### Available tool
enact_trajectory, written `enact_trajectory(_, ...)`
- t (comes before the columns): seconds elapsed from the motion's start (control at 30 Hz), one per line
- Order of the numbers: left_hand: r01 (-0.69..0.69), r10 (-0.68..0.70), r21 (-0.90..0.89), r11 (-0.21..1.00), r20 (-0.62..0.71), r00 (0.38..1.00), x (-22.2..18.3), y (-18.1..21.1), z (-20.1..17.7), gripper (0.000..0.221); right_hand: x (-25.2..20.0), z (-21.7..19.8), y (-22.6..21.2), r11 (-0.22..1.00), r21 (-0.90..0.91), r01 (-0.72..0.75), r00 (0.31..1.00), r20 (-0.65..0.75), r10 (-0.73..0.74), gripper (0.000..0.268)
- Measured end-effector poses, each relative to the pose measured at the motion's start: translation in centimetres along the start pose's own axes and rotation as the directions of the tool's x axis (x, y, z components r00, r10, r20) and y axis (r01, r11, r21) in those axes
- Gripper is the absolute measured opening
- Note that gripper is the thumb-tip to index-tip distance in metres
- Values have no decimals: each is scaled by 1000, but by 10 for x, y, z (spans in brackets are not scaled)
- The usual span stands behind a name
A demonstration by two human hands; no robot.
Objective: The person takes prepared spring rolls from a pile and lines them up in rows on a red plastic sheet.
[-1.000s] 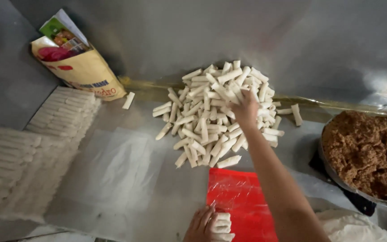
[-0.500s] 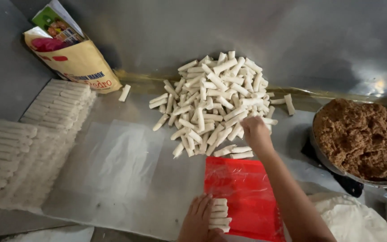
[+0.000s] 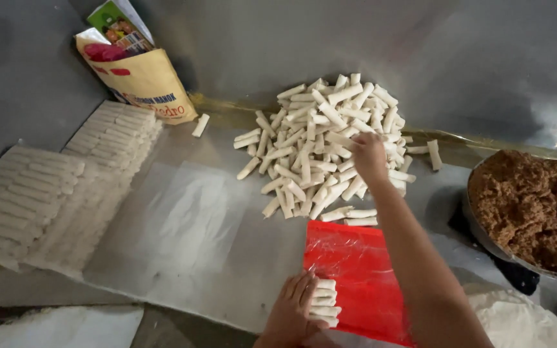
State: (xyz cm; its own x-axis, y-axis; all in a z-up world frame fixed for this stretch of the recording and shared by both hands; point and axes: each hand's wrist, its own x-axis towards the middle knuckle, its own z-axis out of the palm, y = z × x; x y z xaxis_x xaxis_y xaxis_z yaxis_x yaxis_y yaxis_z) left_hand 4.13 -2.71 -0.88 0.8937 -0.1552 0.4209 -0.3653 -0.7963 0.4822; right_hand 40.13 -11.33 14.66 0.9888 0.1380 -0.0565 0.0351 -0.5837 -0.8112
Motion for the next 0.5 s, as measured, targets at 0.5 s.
enact_trajectory(0.5, 197, -205, 56, 979, 214, 955, 4, 3, 2, 105, -136, -9, 130, 212, 869, -447, 797, 495, -346, 51)
